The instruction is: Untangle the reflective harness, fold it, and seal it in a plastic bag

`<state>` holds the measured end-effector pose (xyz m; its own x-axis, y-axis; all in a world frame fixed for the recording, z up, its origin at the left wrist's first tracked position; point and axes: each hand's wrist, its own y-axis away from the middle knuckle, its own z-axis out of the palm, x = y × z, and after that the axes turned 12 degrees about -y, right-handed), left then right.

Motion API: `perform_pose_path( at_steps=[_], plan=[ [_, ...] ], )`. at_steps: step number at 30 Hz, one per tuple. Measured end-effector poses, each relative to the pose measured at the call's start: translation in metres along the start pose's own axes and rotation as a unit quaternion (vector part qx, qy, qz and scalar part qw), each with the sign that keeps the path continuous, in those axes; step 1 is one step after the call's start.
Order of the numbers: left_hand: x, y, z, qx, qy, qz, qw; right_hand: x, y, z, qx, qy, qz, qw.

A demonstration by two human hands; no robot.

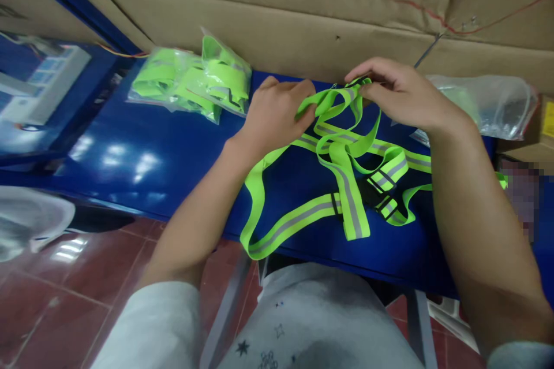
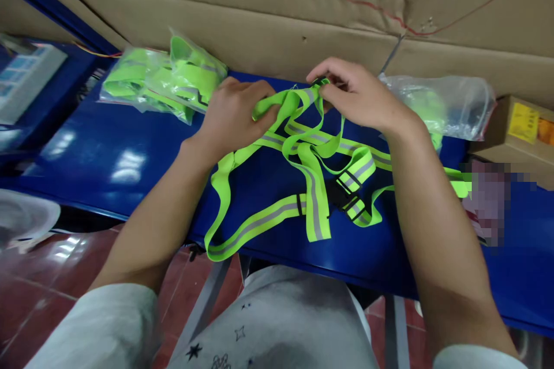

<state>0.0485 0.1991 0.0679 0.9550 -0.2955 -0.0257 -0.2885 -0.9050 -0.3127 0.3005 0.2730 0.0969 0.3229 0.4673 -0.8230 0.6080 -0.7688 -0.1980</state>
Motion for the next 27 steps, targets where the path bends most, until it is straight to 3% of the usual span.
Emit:
perform_pose_path(
  at_steps=[6, 12, 16, 19, 24, 27],
  plan=[
    [-0.017, -0.006, 0.006, 0.032, -0.020, -0.166, 0.985, 0.002, 0.001, 0.003, -0.018, 0.008, 0.031, 0.999],
    [-0.032, -0.007, 0.017, 0.114, -0.007, -0.194, 0.974, 0.003, 0.003, 0.001, -0.055, -0.090, 0.041, 0.994],
    [-0.034, -0.008, 0.016, 0.104, -0.015, -0.216, 0.971, -0.006, 0.004, -0.001, -0.065, -0.049, 0.048, 0.996],
    [-0.032, -0.012, 0.012, 0.055, -0.021, -0.246, 0.967, -0.009, 0.003, 0.000, -0.070, -0.024, 0.053, 0.996],
    [-0.043, -0.014, 0.014, 0.026, -0.014, -0.269, 0.963, 0.003, 0.000, -0.002, -0.022, 0.029, 0.091, 0.995],
    [-0.067, -0.016, 0.033, 0.080, 0.021, -0.272, 0.959, 0.011, -0.001, -0.005, 0.021, 0.066, 0.081, 0.994]
  ],
)
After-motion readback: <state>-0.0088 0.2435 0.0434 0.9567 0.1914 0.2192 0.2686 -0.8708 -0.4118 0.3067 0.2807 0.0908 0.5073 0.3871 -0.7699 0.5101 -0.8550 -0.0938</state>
